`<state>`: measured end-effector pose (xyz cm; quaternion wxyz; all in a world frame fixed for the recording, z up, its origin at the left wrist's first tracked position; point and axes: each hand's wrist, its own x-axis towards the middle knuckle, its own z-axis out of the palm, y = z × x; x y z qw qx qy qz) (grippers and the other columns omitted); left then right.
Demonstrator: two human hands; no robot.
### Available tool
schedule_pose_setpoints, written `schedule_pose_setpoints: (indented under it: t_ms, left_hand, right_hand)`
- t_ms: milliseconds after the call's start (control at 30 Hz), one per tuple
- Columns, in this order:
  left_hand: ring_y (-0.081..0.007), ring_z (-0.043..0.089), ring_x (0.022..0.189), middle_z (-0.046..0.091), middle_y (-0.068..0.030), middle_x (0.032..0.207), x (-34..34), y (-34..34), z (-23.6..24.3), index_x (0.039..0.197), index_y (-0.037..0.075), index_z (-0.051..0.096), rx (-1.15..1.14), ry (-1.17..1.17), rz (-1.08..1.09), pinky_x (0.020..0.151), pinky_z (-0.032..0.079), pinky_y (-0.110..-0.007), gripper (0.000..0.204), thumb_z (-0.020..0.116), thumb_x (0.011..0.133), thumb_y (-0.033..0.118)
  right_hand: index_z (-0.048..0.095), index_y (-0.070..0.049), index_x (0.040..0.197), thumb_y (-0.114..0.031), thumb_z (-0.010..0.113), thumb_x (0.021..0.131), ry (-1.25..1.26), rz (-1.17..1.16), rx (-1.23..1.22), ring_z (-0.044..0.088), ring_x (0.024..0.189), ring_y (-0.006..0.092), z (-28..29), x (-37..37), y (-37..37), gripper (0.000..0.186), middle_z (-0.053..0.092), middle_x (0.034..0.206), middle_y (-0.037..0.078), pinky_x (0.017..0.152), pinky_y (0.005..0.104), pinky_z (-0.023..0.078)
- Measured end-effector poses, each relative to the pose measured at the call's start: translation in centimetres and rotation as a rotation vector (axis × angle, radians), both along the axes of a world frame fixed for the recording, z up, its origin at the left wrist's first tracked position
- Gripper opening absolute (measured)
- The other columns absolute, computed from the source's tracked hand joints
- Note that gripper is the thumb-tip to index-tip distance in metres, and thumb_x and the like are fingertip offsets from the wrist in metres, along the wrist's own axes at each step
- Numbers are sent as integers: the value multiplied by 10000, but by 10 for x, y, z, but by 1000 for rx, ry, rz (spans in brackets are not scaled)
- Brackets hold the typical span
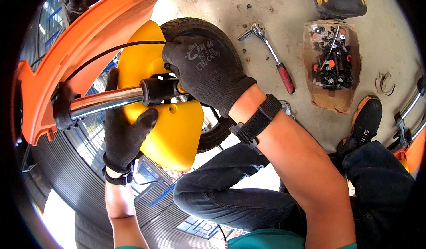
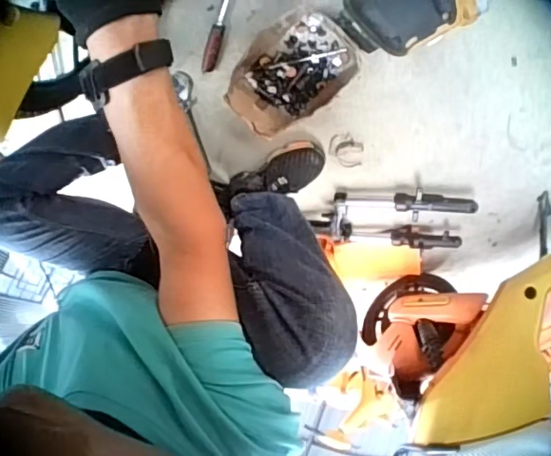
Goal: The person attaches a yellow plastic fender to the front fork of a scooter by inserting screws and tightening them using an impact driver and a wrench.
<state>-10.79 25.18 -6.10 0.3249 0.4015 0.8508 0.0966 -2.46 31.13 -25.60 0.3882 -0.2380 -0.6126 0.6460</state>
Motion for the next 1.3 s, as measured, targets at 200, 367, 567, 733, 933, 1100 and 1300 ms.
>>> schedule_pose_setpoints:
  t_ms: [200, 367, 567, 733, 933, 1100, 1300]
  left_hand:
    - [-187, 649, 852, 556, -205, 1181, 0, -1, -1, 1469, -46, 139, -2, 47, -34, 713, 564, -280, 927, 696, 728, -35]
    - [-194, 651, 880, 550, -202, 1197, 2, -1, -2, 1473, -29, 139, 4, 41, -18, 747, 568, -290, 930, 699, 731, -29]
    - [-200, 645, 916, 541, -201, 1208, 0, -3, -2, 1472, -26, 143, 0, 39, -40, 781, 564, -293, 925, 702, 735, -16]
    - [-213, 629, 980, 533, -202, 1217, 0, -1, 0, 1469, -35, 144, -36, 19, -28, 812, 556, -302, 931, 708, 727, -19]
    - [-192, 639, 905, 552, -194, 1185, -1, -5, -4, 1463, -47, 149, 46, 26, -40, 776, 560, -298, 926, 712, 729, -11]
    - [-182, 644, 854, 573, -184, 1154, -2, -5, -2, 1460, -53, 150, 8, 52, -65, 745, 562, -292, 918, 712, 736, -4]
    - [-178, 643, 832, 576, -186, 1147, 1, -2, -1, 1459, -59, 155, -4, 34, -32, 723, 560, -285, 910, 708, 738, -10]
  right_hand:
    - [610, -13, 973, -68, 648, 832, -78, 37, 11, 646, 798, 325, 2, 3, 0, 156, 635, 831, 166, 695, 388, 521]
    - [612, -16, 981, -49, 649, 827, -16, -37, -118, 646, 791, 316, 3, 8, -5, 162, 636, 873, 152, 699, 383, 521]
    - [601, -8, 993, -26, 639, 826, 59, -22, 13, 645, 828, 312, -2, -1, -2, 172, 636, 886, 147, 718, 390, 522]
    - [599, 1, 938, -85, 628, 857, -48, -33, 34, 640, 833, 322, 2, 0, -3, 122, 634, 889, 158, 724, 393, 518]
    - [605, 1, 959, -113, 627, 866, -99, 32, -28, 641, 827, 322, 10, 5, 1, 148, 629, 871, 162, 722, 393, 515]
    - [612, -4, 970, -60, 637, 837, 83, -43, -57, 638, 818, 323, 3, 5, -1, 147, 627, 860, 158, 724, 398, 515]
    - [606, -5, 950, -52, 637, 834, -47, -10, 34, 635, 820, 323, 3, 0, -2, 129, 626, 868, 160, 723, 401, 515]
